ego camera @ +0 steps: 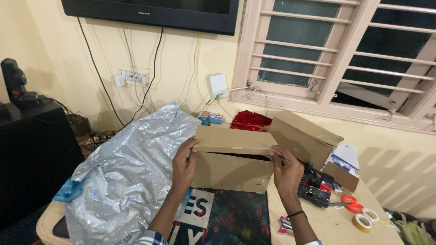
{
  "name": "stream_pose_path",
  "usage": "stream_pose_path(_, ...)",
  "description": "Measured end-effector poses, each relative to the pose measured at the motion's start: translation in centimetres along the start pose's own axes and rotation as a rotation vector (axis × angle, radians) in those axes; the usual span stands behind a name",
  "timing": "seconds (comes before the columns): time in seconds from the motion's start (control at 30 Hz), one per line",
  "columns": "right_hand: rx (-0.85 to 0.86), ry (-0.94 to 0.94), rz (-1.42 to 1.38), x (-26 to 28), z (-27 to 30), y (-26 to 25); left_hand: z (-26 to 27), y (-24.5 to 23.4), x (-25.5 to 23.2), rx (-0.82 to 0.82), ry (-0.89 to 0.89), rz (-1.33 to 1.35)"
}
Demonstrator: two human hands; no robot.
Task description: The person places small wrapped items into a blue and white branded box, then closes it. They then place the branded box into a larger brown cardboard box and use a stapler to secure the flaps shut.
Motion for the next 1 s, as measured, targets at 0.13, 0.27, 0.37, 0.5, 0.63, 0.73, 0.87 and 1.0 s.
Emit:
stream_pose_path(0.13, -0.012, -0.048, -0.005, 0.1, 0.1, -0.1, 0.0, -0.4, 0.4, 0.028, 0.026, -0.01)
stream_pose_path(0.27, -0.009, -0.071, 0.038, 0.0, 0.5, -0.3, 0.5, -0.8, 0.9, 0.039, -0.067, 0.075)
stream_pose_path(0.37, 0.037, -0.046, 0.078, -0.2, 0.6, -0.5, 0.7, -0.8, 1.0, 0.044, -0.08, 0.079)
stream_pose_path(0.5, 0.1, -0.064, -0.057, -0.4, 1.0, -0.7, 0.8, -0.9, 0.6, 0.035, 0.056, -0.075)
stream_pose_path(0.63, 0.253, -0.072, -0.133, -1.2, 1.2, -0.9, 0.7, -0.6, 0.3, 0.025, 0.013, -0.135)
stream_pose_path(0.73, 0.254, -0.091, -0.199, -2.1, 1.3, -0.7, 0.7, -0.3, -0.1, 0.054, 0.036, -0.277)
stream_pose_path(0.87, 0.186, -0.062, -0.164, -3.5, 1.3, 0.2, -0.1, 0.5, -1.2, 0.164, 0.324, -0.597)
stream_pose_path(1.0, 0.197, 0.032, -0.24, -4.8, 1.2, 1.0, -0.3, 1.7, -2.4, 0.247, 0.444, -0.668)
Point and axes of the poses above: each hand's wrist, its own z-axis away from the middle knuckle, its own y-axis out of the palm, x = y × z, the point moved 2 cm from there along -z, towards the middle knuckle, and after that the axes turned 13 degrees about z, right-handed, at the moved point
